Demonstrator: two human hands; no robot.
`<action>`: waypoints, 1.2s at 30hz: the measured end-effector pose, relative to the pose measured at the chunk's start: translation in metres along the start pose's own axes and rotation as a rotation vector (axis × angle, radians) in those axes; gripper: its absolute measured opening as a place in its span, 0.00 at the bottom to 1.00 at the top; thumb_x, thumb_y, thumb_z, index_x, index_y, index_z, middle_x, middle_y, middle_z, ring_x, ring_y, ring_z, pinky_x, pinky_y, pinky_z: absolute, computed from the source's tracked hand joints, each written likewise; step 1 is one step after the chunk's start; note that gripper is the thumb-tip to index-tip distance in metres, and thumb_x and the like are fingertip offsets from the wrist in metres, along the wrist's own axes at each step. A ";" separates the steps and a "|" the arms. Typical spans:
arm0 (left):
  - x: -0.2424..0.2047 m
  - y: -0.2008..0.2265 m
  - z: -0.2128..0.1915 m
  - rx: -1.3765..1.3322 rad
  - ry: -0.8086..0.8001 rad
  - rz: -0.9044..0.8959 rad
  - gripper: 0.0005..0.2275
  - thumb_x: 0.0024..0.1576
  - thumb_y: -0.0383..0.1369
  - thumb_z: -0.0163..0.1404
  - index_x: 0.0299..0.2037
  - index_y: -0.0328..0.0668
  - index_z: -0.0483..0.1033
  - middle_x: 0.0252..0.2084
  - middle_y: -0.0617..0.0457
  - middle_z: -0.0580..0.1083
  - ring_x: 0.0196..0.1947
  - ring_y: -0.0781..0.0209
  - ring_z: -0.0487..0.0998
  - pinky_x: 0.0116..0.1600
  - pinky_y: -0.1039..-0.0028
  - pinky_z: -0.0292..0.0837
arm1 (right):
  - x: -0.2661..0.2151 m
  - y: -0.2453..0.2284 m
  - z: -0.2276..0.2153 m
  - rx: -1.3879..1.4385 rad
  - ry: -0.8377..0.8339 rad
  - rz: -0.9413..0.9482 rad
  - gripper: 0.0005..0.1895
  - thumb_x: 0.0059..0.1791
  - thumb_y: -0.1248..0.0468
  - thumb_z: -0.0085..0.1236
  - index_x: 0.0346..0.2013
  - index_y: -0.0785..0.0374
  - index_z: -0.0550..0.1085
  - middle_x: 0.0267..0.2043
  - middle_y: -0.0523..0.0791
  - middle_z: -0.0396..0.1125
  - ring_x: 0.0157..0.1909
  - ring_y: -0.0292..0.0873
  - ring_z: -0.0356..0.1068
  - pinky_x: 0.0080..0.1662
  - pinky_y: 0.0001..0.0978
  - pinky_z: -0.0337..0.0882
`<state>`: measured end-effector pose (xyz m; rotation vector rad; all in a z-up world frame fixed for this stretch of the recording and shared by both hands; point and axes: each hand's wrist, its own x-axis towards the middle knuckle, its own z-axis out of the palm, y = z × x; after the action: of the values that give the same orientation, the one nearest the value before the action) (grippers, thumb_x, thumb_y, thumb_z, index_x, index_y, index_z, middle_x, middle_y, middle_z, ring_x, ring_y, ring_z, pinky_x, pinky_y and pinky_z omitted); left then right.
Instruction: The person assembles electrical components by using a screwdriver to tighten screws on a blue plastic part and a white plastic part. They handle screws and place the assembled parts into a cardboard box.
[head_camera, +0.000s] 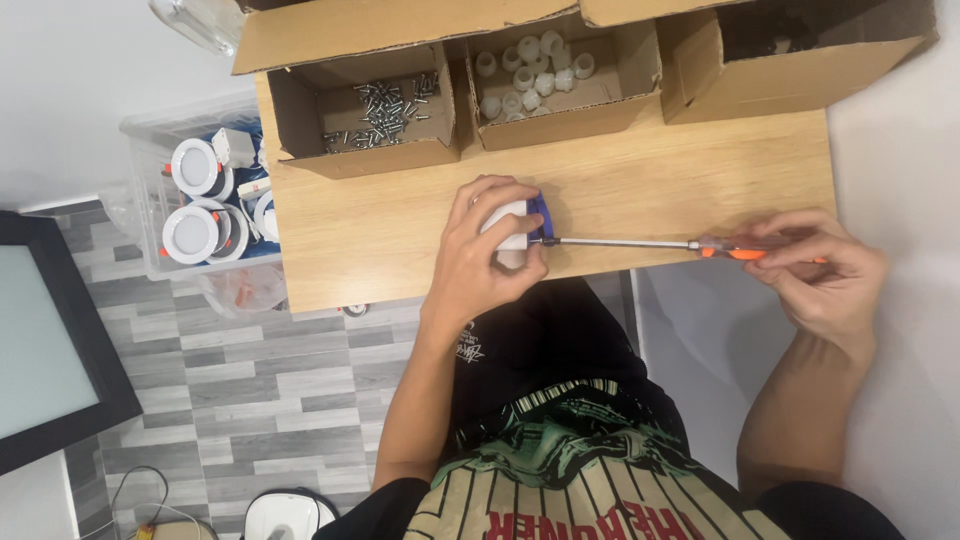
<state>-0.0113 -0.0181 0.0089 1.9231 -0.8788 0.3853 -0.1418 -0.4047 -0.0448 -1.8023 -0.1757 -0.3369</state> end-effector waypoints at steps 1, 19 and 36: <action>-0.001 -0.001 0.001 0.001 0.001 0.001 0.06 0.56 0.24 0.60 0.41 0.39 0.77 0.56 0.47 0.77 0.58 0.40 0.76 0.66 0.52 0.74 | -0.001 -0.002 0.000 0.000 0.000 -0.001 0.08 0.52 0.76 0.67 0.40 0.64 0.77 0.56 0.54 0.69 0.61 0.57 0.78 0.67 0.51 0.86; 0.006 -0.008 -0.021 0.115 -0.055 0.127 0.06 0.60 0.30 0.65 0.43 0.50 0.81 0.58 0.53 0.79 0.61 0.48 0.77 0.72 0.47 0.66 | 0.001 -0.009 -0.005 0.016 0.106 -0.122 0.10 0.53 0.82 0.64 0.41 0.67 0.74 0.56 0.58 0.68 0.57 0.57 0.78 0.66 0.56 0.89; 0.050 -0.032 -0.105 0.476 0.151 0.200 0.12 0.61 0.32 0.72 0.39 0.39 0.79 0.44 0.48 0.79 0.44 0.49 0.77 0.52 0.60 0.70 | 0.039 -0.023 0.031 -0.257 0.159 -0.033 0.12 0.55 0.83 0.71 0.51 0.76 0.80 0.56 0.61 0.73 0.58 0.53 0.77 0.62 0.39 0.80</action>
<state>0.0562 0.0605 0.0701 2.2017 -0.9405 0.9154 -0.1079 -0.3711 -0.0181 -2.0167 -0.0514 -0.5445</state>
